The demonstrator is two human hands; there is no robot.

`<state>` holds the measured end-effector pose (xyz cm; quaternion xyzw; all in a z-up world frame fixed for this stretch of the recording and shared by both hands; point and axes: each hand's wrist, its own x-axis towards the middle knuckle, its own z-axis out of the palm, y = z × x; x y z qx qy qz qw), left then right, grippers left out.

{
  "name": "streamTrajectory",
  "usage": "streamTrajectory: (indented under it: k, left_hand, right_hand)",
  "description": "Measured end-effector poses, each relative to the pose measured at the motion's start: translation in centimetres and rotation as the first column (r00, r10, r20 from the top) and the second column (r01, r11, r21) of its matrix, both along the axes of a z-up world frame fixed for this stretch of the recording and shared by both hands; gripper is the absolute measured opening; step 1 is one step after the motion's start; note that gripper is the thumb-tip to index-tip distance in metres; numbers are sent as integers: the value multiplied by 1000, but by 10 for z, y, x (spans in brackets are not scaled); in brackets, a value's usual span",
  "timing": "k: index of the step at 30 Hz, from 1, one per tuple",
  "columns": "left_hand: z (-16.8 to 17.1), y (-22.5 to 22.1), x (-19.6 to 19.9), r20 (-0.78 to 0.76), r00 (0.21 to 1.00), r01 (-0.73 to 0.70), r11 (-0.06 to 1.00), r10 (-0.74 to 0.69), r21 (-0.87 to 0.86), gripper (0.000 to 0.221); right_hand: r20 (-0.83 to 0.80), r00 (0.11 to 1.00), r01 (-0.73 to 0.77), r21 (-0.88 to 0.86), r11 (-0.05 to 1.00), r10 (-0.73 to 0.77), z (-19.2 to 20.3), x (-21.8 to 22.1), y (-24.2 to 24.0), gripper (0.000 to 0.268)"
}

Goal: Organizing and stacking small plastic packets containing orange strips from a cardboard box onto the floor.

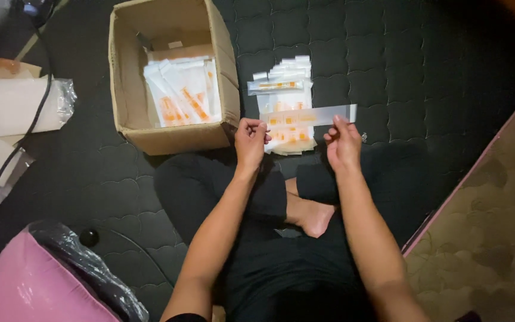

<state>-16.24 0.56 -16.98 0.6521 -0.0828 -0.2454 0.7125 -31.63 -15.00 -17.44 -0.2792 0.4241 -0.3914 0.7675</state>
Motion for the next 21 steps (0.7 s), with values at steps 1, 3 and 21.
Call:
streamTrajectory:
  k: [1, 3, 21]
  left_hand:
    - [-6, 0, 0, 0, 1000, -1, 1000, 1, 15, 7]
    - [-8, -3, -2, 1, 1000, 7, 1000, -7, 30, 8]
    - [-11, -2, 0, 20, 999, -46, 993, 44, 111, 9]
  right_hand:
    - [-10, 1000, 0, -4, 1000, 0, -3, -2, -1, 17]
    - [-19, 1000, 10, -7, 1000, -10, -8, -6, -2, 15]
    - [-101, 994, 25, -116, 993, -37, -36, -5, -7, 8]
